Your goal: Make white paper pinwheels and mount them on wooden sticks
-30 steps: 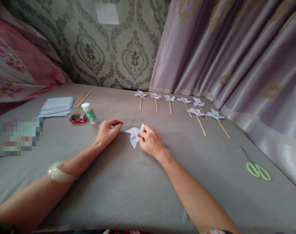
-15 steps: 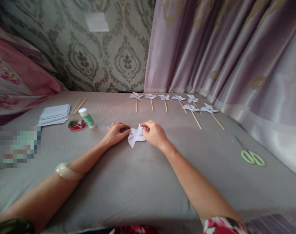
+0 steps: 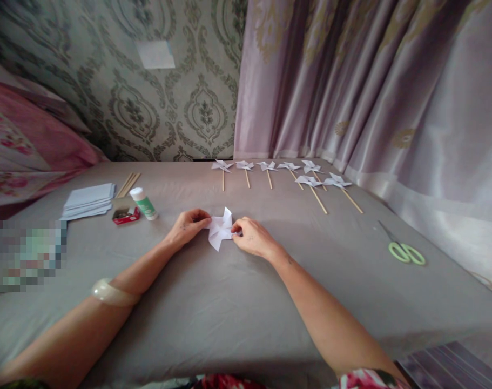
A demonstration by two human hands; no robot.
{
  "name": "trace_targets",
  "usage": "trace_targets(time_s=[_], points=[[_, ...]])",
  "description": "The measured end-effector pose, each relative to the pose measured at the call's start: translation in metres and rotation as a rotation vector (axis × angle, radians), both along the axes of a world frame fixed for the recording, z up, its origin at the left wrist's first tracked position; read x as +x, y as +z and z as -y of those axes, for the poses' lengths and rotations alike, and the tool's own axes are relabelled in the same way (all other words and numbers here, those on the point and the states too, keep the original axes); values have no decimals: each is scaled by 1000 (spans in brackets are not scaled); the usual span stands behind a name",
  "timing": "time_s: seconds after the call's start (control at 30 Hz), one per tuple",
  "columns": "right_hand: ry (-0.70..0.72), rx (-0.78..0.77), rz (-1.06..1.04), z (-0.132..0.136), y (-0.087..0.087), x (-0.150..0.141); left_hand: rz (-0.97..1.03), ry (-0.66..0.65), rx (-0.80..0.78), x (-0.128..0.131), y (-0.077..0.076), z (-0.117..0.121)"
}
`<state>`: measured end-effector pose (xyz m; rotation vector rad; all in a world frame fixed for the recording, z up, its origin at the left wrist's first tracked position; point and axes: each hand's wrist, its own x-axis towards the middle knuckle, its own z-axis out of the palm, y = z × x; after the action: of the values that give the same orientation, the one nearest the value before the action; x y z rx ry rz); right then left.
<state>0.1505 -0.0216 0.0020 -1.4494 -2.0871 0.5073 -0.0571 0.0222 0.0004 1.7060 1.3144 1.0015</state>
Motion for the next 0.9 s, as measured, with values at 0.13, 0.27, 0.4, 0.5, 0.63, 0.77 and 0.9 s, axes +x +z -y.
trace_targets(time_s=[0.13,0.27,0.4,0.5,0.63,0.77,0.9], points=[[-31,-32,-212,5,6,-4,338,30,-24,3,4,7],[-50,-30,-360,9,10,-7,499,76,-32,9,12,17],[-104,42,-383,12,11,-9,610,82,-44,16,16,25],[-120,67,-380,14,12,-12,658,87,-45,19,17,28],[-143,83,-393,18,16,-14,721,102,-89,20,19,31],[-215,120,-426,20,21,-14,788,105,-213,22,20,35],[-241,148,-480,21,23,-13,807,25,-322,29,19,42]])
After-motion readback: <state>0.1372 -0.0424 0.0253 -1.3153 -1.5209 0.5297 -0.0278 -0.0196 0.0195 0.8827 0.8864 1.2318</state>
